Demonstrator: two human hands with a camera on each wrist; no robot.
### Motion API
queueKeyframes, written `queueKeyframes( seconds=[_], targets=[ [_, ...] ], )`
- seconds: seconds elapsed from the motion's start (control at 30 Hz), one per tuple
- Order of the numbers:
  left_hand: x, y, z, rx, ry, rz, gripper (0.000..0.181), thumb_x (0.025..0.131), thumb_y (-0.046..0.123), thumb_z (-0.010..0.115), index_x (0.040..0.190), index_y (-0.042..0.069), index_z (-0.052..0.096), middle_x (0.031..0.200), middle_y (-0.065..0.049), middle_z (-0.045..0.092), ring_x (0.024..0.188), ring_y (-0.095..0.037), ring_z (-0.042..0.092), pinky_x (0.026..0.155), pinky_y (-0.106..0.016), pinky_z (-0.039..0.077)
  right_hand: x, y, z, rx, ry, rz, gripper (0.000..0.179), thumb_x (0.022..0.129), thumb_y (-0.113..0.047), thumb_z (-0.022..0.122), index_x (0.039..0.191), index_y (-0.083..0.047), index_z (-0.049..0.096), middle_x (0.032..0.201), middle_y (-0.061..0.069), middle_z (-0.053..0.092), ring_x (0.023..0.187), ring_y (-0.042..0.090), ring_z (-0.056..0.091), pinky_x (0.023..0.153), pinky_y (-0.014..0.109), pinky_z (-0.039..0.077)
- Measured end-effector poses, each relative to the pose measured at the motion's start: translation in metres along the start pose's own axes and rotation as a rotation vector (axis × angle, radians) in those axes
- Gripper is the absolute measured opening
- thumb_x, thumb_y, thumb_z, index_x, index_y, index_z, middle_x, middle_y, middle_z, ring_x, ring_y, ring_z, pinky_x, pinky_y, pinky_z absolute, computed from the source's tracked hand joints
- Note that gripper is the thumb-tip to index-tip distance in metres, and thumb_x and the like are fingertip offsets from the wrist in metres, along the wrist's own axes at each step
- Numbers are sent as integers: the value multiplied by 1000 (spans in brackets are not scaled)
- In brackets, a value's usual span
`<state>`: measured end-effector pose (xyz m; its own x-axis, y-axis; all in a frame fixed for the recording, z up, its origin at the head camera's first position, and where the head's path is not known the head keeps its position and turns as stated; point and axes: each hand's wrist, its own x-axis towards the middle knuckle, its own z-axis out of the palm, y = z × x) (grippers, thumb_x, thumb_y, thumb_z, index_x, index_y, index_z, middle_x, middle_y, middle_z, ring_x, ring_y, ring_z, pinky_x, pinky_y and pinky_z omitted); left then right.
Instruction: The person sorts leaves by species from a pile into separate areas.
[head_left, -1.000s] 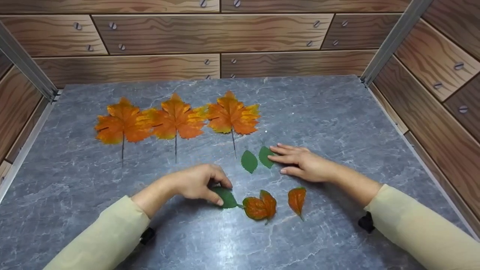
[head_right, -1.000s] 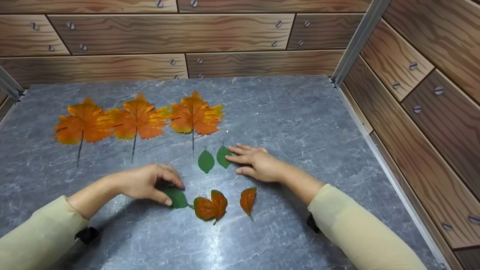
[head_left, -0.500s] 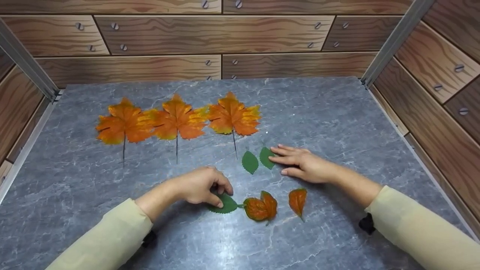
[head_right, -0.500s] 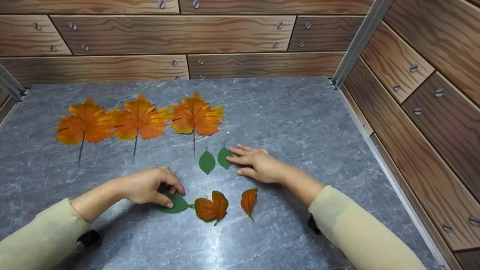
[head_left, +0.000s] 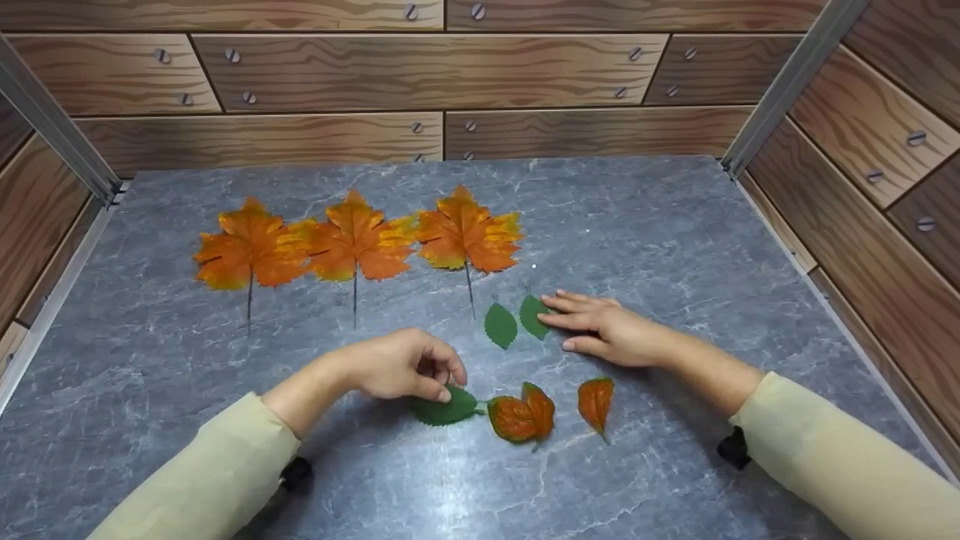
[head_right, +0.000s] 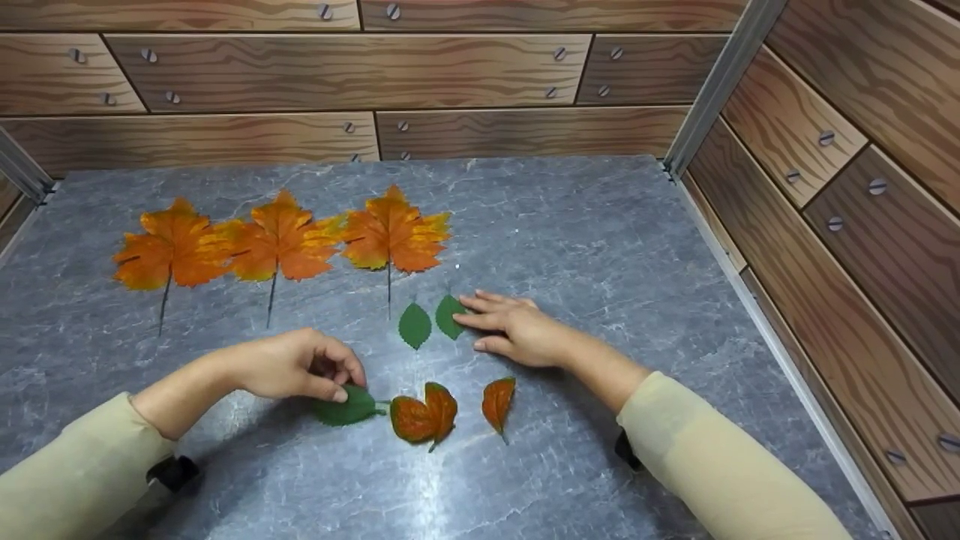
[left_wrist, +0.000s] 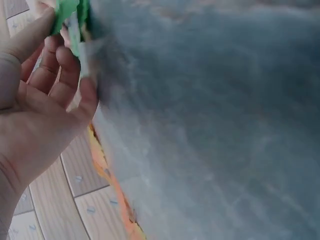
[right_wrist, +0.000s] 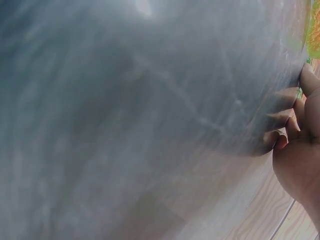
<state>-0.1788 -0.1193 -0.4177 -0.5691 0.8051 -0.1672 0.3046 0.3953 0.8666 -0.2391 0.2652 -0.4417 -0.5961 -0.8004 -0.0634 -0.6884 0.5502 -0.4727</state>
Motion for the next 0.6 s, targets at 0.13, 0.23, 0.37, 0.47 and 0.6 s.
queueKeyframes(
  seconds=[0.13, 0.23, 0.37, 0.47, 0.6],
  targets=[
    [-1, 5, -10, -58, 43, 14, 25, 102, 6, 70, 126, 8, 73, 90, 1, 66, 81, -14, 57, 77, -29, 48, 0, 1, 0, 1, 1, -1, 52, 108, -25, 65, 158, -15, 53, 170, 10, 35, 158, 38, 25, 122, 69, 21],
    [-2, 8, -18, -83, 113, 26, 29, 105, 8, 67, 132, 11, 73, 105, -1, 72, 90, -16, 62, 81, -31, 52, 0, 1, 0, 2, -2, 5, 52, 108, -25, 64, 159, -16, 53, 170, 9, 34, 159, 37, 25, 122, 70, 21],
    [-4, 10, -29, -82, 226, 39, 30, 106, 9, 65, 133, 15, 77, 123, -1, 74, 110, -19, 65, 93, -34, 55, 0, 2, 0, -1, -6, 13, 53, 108, -26, 64, 159, -17, 53, 171, 8, 34, 159, 36, 24, 122, 70, 20],
    [-3, 10, -35, -88, 305, 54, 29, 107, 8, 64, 132, 14, 77, 123, -3, 74, 115, -21, 64, 95, -35, 57, 0, 2, 1, -2, -8, 16, 53, 109, -27, 64, 159, -17, 52, 171, 8, 34, 159, 36, 24, 122, 70, 20],
    [-3, 9, -39, -137, 390, 54, 28, 107, 7, 63, 131, 10, 77, 122, -6, 74, 115, -23, 65, 93, -34, 58, 0, 2, 0, 0, -11, 19, 53, 109, -28, 63, 159, -18, 52, 171, 7, 33, 159, 36, 23, 123, 69, 19]
  ],
)
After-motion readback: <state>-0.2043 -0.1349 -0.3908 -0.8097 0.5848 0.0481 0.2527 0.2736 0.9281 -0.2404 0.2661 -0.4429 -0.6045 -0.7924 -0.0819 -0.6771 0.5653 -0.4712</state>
